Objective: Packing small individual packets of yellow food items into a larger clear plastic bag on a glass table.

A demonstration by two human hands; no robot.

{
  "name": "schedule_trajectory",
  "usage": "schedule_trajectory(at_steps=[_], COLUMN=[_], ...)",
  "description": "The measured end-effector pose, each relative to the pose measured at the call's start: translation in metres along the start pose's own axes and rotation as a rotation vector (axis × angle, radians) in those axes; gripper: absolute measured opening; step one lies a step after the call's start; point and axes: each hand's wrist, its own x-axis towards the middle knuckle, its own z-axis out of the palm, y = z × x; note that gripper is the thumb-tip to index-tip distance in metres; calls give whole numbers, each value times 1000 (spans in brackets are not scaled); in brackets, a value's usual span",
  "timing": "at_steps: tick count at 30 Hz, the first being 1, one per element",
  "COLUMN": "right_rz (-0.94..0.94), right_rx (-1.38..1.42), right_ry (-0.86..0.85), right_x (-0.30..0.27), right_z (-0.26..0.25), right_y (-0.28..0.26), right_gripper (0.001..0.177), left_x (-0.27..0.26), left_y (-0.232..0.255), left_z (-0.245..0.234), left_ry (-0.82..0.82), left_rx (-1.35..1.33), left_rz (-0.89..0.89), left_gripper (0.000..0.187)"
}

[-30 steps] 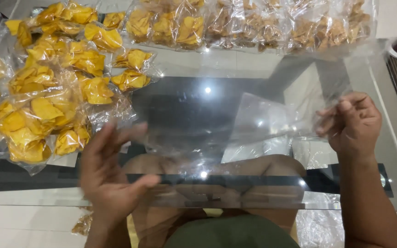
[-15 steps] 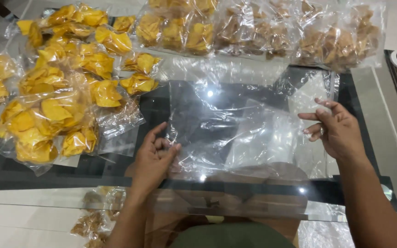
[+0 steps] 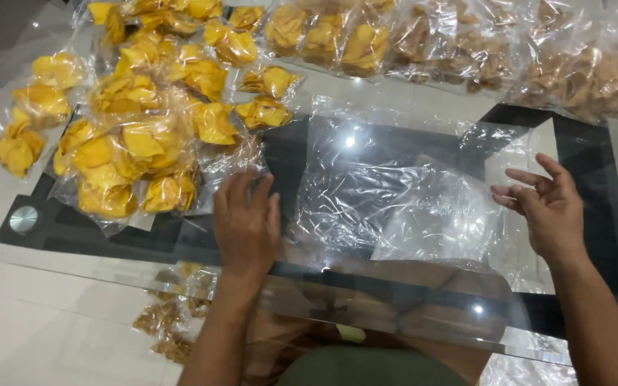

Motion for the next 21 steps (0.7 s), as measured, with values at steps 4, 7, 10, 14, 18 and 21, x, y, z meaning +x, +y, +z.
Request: schedule_trajectory(at_steps=[4, 7, 10, 14, 18, 21], right_rz=[-134, -106, -145, -254, -210, -214], right_rx=[-14, -132, -239, -343, -426, -504], right_ry=[-16, -19, -54, -69, -94, -135], right_x=[0, -5, -3, -7, -12, -9], right_z=[2, 8, 7, 8, 16, 23], right_y=[17, 7, 10, 10, -8, -8], right_gripper=[32, 33, 41, 51, 61, 67], left_x=[9, 3, -1, -1, 13, 35], left_y=[-37, -56, -56, -53, -42, -30], left_z=[-3, 6, 13, 11, 4, -5], left_ry=[-285, -380, -300, -60, 12, 91], left_rx=[312, 430, 401, 273, 163, 14], left_rz=[-117, -149, -94, -8, 21, 65], left_gripper=[75, 66, 48, 21, 13, 15])
